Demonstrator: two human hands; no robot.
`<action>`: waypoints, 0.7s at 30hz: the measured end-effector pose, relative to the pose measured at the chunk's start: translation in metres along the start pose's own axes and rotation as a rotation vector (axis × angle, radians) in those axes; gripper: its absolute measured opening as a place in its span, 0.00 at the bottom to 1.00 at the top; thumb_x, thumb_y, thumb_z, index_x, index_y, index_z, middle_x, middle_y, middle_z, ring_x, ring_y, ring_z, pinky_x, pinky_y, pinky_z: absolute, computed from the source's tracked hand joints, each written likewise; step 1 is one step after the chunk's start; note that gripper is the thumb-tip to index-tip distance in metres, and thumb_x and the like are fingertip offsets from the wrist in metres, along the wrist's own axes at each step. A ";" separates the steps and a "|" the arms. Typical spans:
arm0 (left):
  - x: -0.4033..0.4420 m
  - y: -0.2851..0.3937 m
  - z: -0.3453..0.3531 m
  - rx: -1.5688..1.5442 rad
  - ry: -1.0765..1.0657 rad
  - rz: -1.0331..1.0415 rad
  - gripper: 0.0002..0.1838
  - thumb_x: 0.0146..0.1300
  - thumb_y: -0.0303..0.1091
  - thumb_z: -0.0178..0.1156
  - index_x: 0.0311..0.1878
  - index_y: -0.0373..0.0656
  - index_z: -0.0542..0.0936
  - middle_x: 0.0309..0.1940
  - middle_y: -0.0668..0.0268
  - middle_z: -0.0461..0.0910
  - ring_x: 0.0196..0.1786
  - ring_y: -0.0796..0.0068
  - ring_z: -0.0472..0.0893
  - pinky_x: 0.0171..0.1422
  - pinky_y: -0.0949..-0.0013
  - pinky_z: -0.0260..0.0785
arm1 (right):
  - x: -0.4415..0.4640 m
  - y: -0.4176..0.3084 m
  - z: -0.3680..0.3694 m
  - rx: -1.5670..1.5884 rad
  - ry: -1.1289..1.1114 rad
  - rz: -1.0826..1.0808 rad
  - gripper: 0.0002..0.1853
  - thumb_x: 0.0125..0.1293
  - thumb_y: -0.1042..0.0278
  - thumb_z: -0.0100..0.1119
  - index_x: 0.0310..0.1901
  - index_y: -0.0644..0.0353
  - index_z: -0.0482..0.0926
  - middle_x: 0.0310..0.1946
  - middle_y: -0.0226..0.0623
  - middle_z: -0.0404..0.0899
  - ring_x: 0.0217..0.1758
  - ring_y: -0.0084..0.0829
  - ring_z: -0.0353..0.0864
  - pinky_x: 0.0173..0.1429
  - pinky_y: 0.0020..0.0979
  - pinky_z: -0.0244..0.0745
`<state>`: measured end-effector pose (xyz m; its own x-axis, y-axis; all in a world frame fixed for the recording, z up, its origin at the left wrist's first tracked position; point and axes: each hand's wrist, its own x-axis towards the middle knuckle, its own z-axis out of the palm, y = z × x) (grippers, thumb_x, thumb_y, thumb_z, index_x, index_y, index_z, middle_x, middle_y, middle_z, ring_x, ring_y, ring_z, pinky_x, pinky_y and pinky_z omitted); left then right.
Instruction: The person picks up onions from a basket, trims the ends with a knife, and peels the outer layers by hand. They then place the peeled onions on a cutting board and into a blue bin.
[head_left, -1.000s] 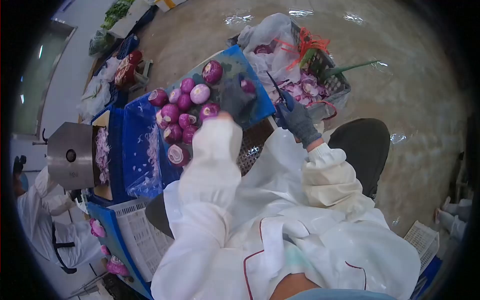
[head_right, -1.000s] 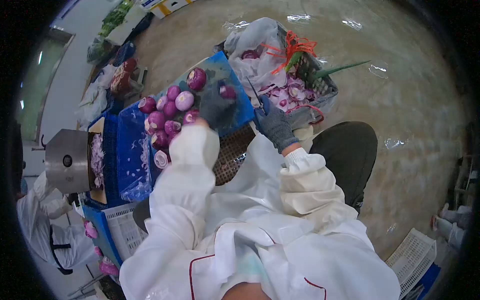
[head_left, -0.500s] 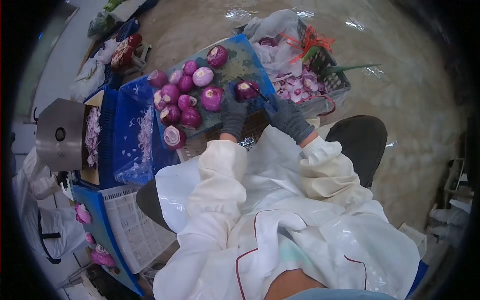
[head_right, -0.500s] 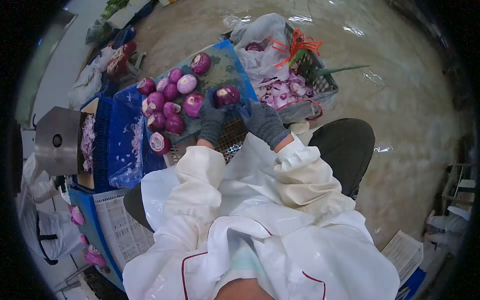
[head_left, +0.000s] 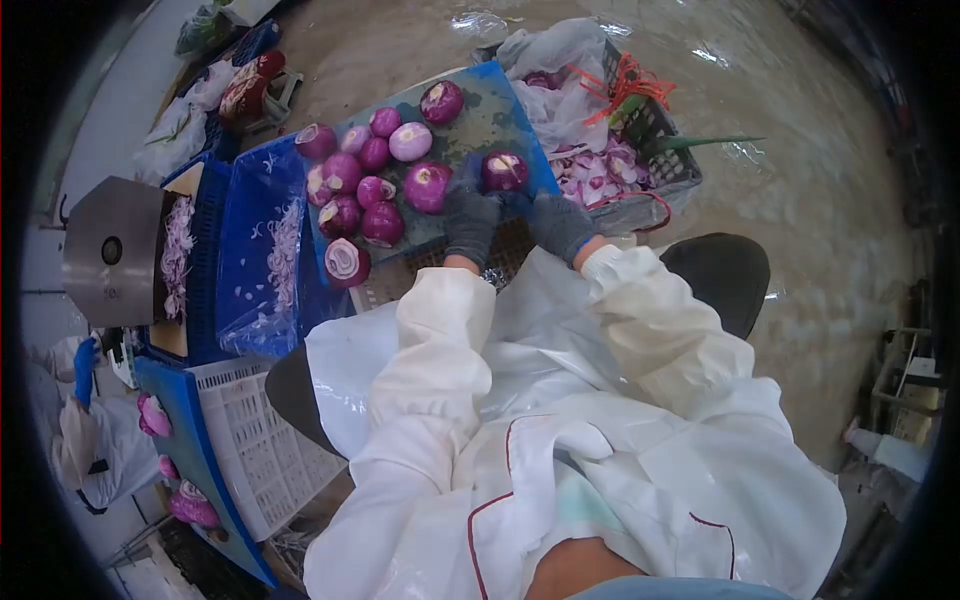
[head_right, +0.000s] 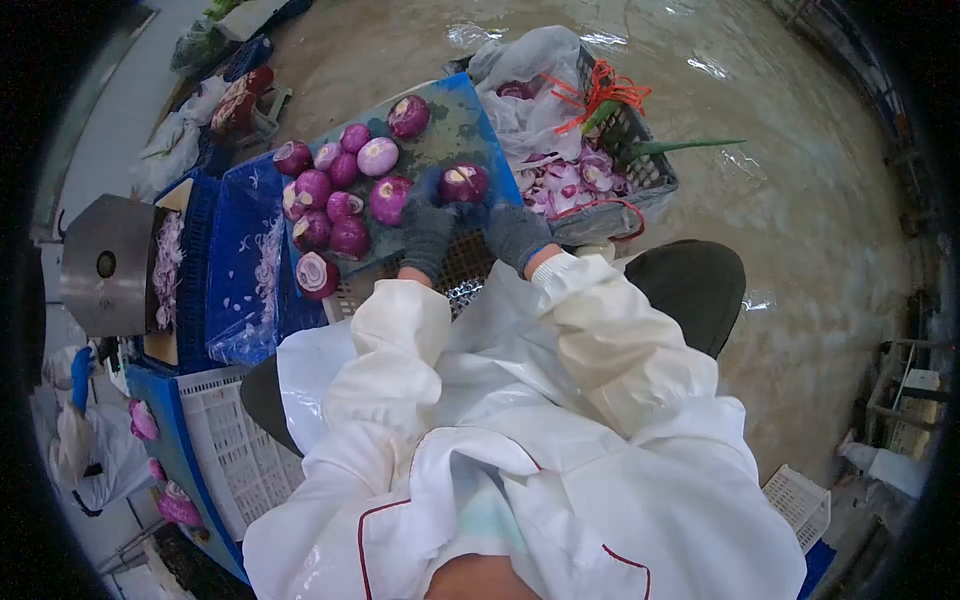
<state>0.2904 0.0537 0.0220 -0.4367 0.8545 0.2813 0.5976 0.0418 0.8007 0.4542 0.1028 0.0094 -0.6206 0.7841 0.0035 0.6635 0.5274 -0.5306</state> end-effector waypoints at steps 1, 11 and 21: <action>-0.002 -0.005 0.001 0.009 0.012 0.013 0.38 0.41 0.34 0.74 0.59 0.35 0.73 0.51 0.47 0.78 0.55 0.48 0.77 0.61 0.57 0.69 | 0.003 0.017 0.024 0.016 -0.013 -0.012 0.15 0.67 0.60 0.53 0.41 0.66 0.75 0.29 0.61 0.79 0.35 0.59 0.81 0.39 0.54 0.75; -0.006 -0.029 0.013 -0.025 0.026 0.001 0.40 0.47 0.31 0.69 0.66 0.36 0.66 0.61 0.46 0.71 0.64 0.48 0.71 0.69 0.57 0.62 | -0.040 -0.001 -0.005 0.184 -0.173 0.153 0.17 0.70 0.56 0.51 0.42 0.66 0.74 0.22 0.51 0.80 0.23 0.51 0.80 0.32 0.47 0.75; -0.017 0.017 0.025 0.148 0.129 -0.156 0.48 0.49 0.45 0.71 0.69 0.33 0.60 0.61 0.41 0.68 0.65 0.42 0.67 0.70 0.50 0.58 | 0.038 0.009 -0.072 0.312 0.333 0.150 0.23 0.63 0.46 0.59 0.51 0.56 0.75 0.43 0.48 0.82 0.48 0.52 0.80 0.51 0.47 0.74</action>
<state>0.3245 0.0530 0.0173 -0.6078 0.7591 0.2333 0.6043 0.2515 0.7561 0.4666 0.1611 0.0661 -0.3264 0.9330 0.1515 0.5464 0.3170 -0.7752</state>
